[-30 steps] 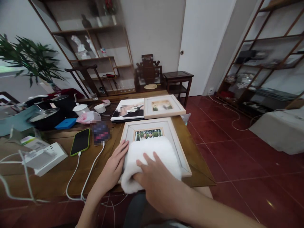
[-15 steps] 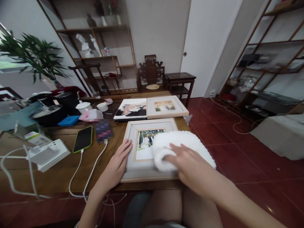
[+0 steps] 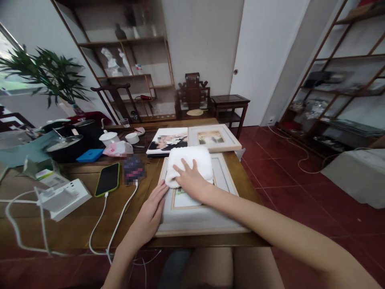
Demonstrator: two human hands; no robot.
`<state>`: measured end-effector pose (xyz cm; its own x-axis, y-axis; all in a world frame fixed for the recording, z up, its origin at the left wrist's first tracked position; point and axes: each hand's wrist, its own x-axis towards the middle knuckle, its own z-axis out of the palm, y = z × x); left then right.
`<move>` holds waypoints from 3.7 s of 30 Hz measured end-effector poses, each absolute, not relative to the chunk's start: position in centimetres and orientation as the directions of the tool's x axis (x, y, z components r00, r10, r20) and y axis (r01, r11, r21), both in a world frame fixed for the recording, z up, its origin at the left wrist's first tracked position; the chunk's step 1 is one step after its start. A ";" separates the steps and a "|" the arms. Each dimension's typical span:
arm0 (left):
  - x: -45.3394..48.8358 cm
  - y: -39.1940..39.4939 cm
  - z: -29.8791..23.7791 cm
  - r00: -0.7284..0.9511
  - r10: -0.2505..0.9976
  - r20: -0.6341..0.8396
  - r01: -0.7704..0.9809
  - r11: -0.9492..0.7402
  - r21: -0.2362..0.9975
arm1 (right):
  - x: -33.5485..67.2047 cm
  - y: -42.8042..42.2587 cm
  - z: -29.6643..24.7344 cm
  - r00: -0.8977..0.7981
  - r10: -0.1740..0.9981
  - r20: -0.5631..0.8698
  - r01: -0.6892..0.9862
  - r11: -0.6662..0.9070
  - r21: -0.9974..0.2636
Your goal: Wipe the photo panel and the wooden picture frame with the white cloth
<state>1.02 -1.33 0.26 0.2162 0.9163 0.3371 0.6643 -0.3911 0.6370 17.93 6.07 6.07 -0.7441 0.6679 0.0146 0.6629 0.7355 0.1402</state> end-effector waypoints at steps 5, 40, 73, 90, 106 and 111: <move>1.8 -1.6 1.3 0.092 0.944 0.317 0.623 -0.303 0.722 | 19.4 2.7 6.5 -0.800 0.599 -0.042 0.595 0.800 0.077; 1.5 -0.9 0.6 0.225 0.913 0.341 0.697 -0.396 0.598 | 21.1 7.9 6.9 -0.774 0.615 0.147 0.633 0.756 0.168; 1.4 -0.9 0.6 0.219 0.921 0.322 0.722 -0.375 0.581 | 28.6 4.4 4.7 -0.647 0.741 0.181 0.757 0.653 0.031; 1.3 -0.9 0.8 0.254 0.925 0.283 0.737 -0.375 0.563 | 27.5 4.5 4.5 -0.583 0.777 0.238 0.805 0.591 0.046; 1.4 -1.0 0.9 0.237 0.916 0.325 0.704 -0.392 0.592 | 26.5 -5.4 6.2 -0.738 0.671 -0.073 0.673 0.724 -0.152; 1.3 -1.0 0.8 0.235 0.911 0.340 0.701 -0.401 0.590 | 25.9 -4.6 5.6 -0.715 0.699 0.012 0.689 0.708 -0.154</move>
